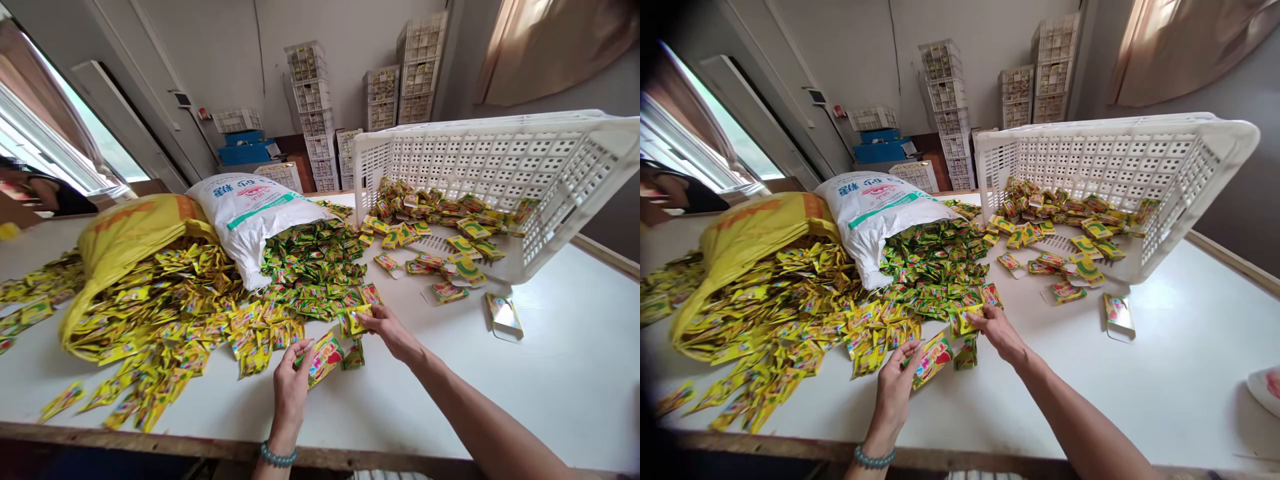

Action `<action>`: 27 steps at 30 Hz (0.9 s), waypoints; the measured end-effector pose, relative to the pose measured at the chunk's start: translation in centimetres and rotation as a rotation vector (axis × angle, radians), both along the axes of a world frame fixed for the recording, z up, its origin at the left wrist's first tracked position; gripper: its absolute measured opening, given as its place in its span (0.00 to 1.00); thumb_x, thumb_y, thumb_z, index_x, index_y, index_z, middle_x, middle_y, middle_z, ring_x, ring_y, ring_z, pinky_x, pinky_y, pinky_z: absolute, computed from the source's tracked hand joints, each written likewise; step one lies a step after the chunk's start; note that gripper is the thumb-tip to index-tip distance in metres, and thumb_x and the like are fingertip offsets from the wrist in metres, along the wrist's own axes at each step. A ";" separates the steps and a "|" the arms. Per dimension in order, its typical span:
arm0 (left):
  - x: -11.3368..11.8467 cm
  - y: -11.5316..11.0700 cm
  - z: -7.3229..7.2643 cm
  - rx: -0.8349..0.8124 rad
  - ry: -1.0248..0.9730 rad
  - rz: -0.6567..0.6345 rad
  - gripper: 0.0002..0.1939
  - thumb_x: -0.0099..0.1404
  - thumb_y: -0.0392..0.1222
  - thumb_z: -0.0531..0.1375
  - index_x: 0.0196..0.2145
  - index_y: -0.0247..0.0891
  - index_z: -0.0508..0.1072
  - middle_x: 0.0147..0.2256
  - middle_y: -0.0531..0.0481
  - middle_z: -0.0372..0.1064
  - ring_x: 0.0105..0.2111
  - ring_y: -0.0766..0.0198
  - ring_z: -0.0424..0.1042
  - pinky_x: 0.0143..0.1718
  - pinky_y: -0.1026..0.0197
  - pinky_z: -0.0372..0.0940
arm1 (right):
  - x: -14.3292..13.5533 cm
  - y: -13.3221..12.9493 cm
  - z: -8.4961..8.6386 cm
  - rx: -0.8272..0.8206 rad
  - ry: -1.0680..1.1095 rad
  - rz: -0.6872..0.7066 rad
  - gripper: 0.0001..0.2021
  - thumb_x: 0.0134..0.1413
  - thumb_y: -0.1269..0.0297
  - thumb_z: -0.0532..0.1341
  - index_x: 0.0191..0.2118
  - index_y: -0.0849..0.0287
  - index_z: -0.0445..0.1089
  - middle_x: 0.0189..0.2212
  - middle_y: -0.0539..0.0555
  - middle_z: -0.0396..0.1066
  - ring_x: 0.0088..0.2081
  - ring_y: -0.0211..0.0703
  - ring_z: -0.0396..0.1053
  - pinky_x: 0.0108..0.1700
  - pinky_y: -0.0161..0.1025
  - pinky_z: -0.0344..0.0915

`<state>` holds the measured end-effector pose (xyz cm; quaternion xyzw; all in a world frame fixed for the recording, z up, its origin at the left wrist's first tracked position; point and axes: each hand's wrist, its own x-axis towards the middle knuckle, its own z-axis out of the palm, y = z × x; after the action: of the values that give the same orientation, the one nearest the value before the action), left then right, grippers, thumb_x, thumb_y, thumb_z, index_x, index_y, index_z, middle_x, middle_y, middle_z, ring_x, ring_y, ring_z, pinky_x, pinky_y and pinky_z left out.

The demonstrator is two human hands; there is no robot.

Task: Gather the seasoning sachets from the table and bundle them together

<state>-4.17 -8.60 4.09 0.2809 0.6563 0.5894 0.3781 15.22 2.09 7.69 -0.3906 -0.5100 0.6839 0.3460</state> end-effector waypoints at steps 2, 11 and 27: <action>0.0 -1.1 0.4 0.027 -0.109 0.052 0.26 0.48 0.57 0.68 0.39 0.36 0.73 0.37 0.46 0.76 0.35 0.57 0.76 0.36 0.59 0.70 | -0.5 -0.8 -0.1 -0.002 -0.039 0.088 0.18 0.40 0.52 0.68 0.28 0.59 0.64 0.24 0.47 0.64 0.28 0.37 0.58 0.33 0.36 0.55; 0.1 -4.2 2.6 0.015 -0.284 -0.139 0.24 0.49 0.51 0.70 0.40 0.34 0.75 0.37 0.43 0.78 0.35 0.55 0.76 0.38 0.58 0.70 | -2.0 -2.3 0.8 0.248 -0.288 0.311 0.08 0.43 0.61 0.63 0.26 0.61 0.66 0.22 0.47 0.63 0.26 0.36 0.58 0.29 0.34 0.54; 1.0 -5.4 3.5 -0.035 -0.425 -0.297 0.22 0.47 0.43 0.72 0.40 0.32 0.77 0.31 0.46 0.78 0.29 0.61 0.74 0.33 0.63 0.68 | -2.7 -4.9 2.1 0.510 -0.348 0.208 0.14 0.46 0.61 0.64 0.23 0.58 0.57 0.23 0.46 0.58 0.27 0.35 0.54 0.28 0.32 0.53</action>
<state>-3.13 -14.03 7.55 0.2375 0.5240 0.5617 0.5945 12.52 -2.81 9.75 -0.3482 -0.7536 0.4886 0.2684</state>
